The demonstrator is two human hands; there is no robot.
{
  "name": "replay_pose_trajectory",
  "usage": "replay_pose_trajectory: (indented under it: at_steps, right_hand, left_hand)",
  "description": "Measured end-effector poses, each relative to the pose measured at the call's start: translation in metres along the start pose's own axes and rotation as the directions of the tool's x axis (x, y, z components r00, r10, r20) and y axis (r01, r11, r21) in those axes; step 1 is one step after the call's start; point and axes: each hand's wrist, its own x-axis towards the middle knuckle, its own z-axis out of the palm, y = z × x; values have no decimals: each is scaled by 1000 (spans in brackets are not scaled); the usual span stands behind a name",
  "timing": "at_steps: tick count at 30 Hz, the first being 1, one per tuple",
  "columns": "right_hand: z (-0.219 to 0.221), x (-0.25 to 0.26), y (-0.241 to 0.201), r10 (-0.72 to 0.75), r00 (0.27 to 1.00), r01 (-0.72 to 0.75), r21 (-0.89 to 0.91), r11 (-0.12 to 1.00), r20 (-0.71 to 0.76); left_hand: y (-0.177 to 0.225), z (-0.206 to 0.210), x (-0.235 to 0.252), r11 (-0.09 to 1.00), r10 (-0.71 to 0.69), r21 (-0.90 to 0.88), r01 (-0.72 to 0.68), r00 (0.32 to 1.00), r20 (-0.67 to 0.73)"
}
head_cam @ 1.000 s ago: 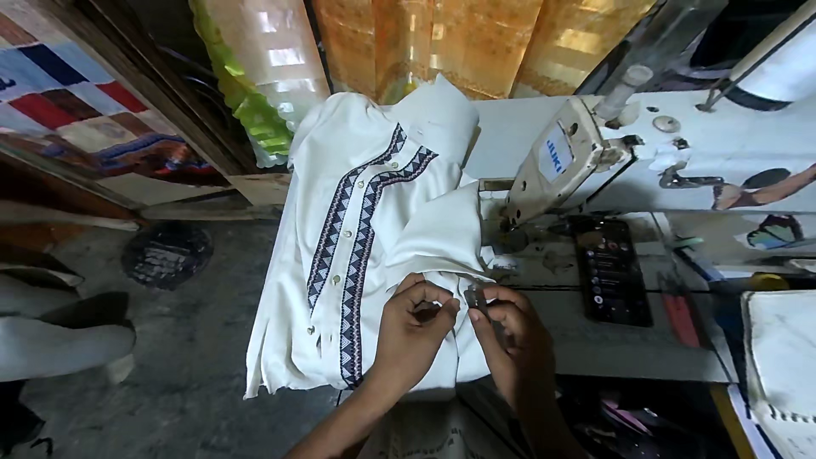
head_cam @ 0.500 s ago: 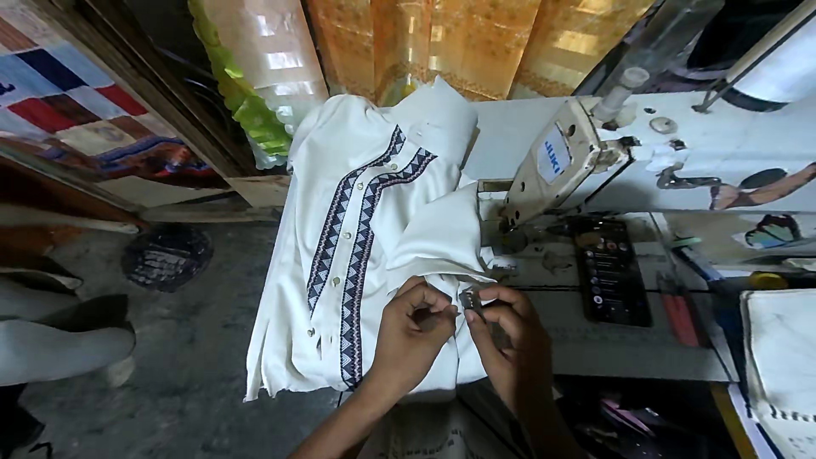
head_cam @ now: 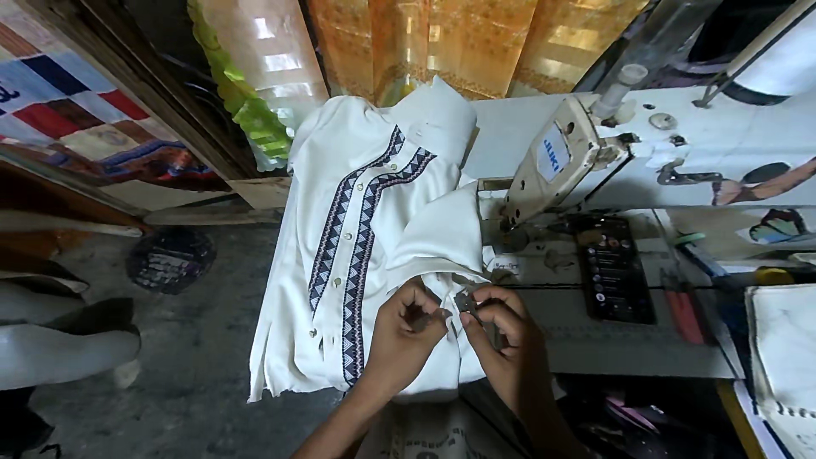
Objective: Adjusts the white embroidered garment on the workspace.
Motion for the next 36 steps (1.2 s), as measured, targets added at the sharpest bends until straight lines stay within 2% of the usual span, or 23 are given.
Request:
replay_pose_trajectory:
  at_steps: [14, 22, 25, 28, 32, 36]
  right_hand:
    - [-1, -4, 3, -12, 1000, 12, -69, 998, 1]
    - [6, -4, 4, -40, 999, 38, -134, 990, -13]
    - [5, -5, 3, -15, 1000, 15, -100, 995, -3]
    - [2, -6, 1, 5, 1000, -5, -18, 1000, -24]
    - [2, -12, 0, -38, 999, 38, 125, 991, -3]
    - [5, -15, 3, -54, 999, 54, 116, 992, -4]
  left_hand:
    - [-8, 3, -1, 992, 82, 91, -83, 997, 12]
    - [-15, 2, -2, 969, 170, 164, -183, 981, 90]
    - [-14, 0, -1, 982, 125, 134, -131, 991, 53]
    - [-10, -2, 2, 994, 15, 107, -18, 1000, 23]
    - [-2, -5, 10, 970, -128, 205, 127, 992, -10]
    - [-1, -9, 15, 957, -171, 242, 162, 985, 20]
